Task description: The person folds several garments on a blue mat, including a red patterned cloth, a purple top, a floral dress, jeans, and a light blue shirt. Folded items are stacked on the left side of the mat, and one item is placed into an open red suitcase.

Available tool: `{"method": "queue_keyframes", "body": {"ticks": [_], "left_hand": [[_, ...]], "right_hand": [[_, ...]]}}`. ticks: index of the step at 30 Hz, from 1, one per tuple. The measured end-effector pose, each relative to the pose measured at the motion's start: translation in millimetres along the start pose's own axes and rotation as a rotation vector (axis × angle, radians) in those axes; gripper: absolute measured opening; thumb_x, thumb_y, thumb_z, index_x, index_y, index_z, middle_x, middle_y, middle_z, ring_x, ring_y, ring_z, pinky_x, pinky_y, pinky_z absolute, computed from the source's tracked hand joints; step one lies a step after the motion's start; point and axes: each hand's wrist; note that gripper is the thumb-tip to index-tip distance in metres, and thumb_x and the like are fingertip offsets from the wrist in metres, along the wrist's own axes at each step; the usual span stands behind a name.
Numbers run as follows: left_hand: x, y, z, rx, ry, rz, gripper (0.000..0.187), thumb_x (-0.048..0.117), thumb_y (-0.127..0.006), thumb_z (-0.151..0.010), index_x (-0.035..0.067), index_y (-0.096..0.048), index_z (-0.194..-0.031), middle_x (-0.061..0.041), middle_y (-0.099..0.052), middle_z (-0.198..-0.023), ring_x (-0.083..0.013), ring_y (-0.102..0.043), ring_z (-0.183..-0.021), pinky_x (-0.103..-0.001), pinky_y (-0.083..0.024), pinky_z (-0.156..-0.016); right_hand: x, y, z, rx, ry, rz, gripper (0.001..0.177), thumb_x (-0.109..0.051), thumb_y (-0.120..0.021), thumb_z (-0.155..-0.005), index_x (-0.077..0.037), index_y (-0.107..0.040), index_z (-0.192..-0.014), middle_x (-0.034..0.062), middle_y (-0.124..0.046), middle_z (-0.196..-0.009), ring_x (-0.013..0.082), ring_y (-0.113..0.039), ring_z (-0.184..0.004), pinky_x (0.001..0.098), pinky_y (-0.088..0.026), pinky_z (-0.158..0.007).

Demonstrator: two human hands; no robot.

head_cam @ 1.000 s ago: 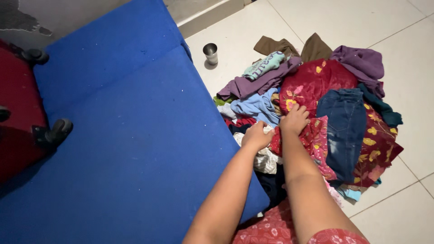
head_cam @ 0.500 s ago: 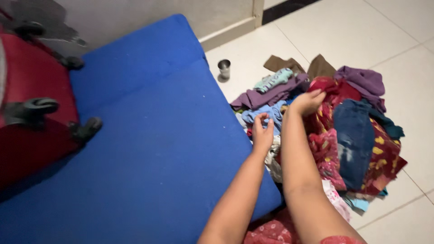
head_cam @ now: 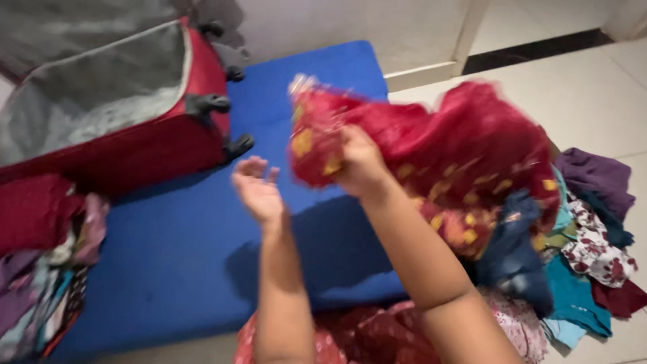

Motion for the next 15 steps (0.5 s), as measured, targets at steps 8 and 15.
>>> {"method": "queue_keyframes", "body": {"ticks": [8,15], "left_hand": [[85,89,1,0.071,-0.094,-0.705,0.010,0.018,-0.063,-0.103,0.012,-0.063,-0.110,0.000,-0.066,-0.110,-0.0119,-0.058,-0.099,-0.028,-0.049,-0.085],[47,88,57,-0.473,0.153,-1.819,0.071,0.038,-0.077,-0.085,0.009,-0.048,-0.142,-0.014,-0.045,-0.150,-0.0389,-0.034,-0.143,-0.061,-0.028,-0.114]], "right_hand": [[108,-4,40,-0.297,-0.573,1.910,0.042,-0.038,-0.072,-0.090,-0.010,-0.067,-0.121,0.0163,-0.070,-0.122,0.0351,-0.066,-0.113,0.0482,-0.052,-0.096],[48,99,78,1.050,-0.483,2.061,0.125,-0.056,-0.088,-0.060,-0.017,-0.028,-0.163,0.0199,-0.014,-0.168,0.0496,-0.013,-0.151,0.0829,-0.015,-0.105]]}}
Point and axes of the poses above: each hand's wrist, its own z-axis away from the middle knuckle, its own y-axis out of the back of the hand, x = y × z
